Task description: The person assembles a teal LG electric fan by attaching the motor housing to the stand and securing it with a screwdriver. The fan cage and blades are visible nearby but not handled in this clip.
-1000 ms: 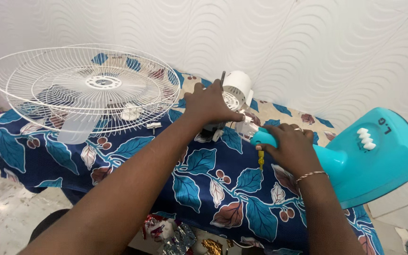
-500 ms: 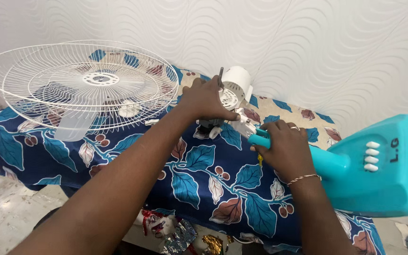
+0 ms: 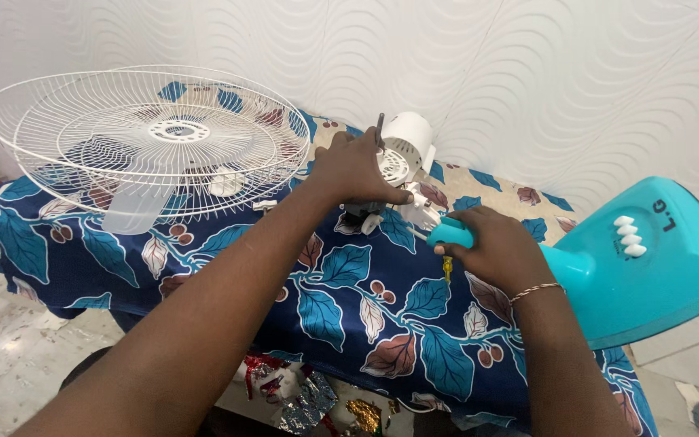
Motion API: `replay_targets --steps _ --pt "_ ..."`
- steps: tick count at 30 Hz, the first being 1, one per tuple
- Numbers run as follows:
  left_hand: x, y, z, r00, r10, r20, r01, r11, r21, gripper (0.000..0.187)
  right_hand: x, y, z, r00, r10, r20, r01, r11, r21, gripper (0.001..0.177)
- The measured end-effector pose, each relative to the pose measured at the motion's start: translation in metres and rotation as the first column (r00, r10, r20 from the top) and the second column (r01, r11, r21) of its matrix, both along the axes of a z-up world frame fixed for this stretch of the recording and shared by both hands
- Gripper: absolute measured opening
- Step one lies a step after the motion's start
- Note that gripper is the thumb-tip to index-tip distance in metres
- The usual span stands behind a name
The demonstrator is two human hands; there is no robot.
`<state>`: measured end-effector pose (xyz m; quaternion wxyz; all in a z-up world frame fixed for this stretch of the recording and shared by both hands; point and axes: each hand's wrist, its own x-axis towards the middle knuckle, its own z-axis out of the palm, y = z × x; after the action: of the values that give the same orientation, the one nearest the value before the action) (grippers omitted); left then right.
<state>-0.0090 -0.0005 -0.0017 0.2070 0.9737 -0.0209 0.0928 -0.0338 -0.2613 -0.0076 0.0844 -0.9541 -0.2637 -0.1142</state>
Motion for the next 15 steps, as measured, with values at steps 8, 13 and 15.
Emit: replay_targets --steps 8,13,15 --pt "-0.008 0.001 -0.007 0.996 0.004 0.088 -0.005 1.000 0.003 0.125 -0.011 0.008 -0.001 0.989 -0.006 0.150 0.007 1.000 -0.007 0.057" --pt "-0.021 0.002 -0.022 0.985 0.012 0.175 -0.009 1.000 -0.023 0.120 -0.022 0.009 -0.005 0.980 -0.038 0.196 0.040 0.999 -0.004 0.050" --pt "-0.035 0.001 -0.034 0.946 0.033 0.323 -0.013 0.998 -0.065 0.125 -0.026 0.010 -0.009 0.959 0.017 0.282 -0.032 0.998 0.048 0.046"
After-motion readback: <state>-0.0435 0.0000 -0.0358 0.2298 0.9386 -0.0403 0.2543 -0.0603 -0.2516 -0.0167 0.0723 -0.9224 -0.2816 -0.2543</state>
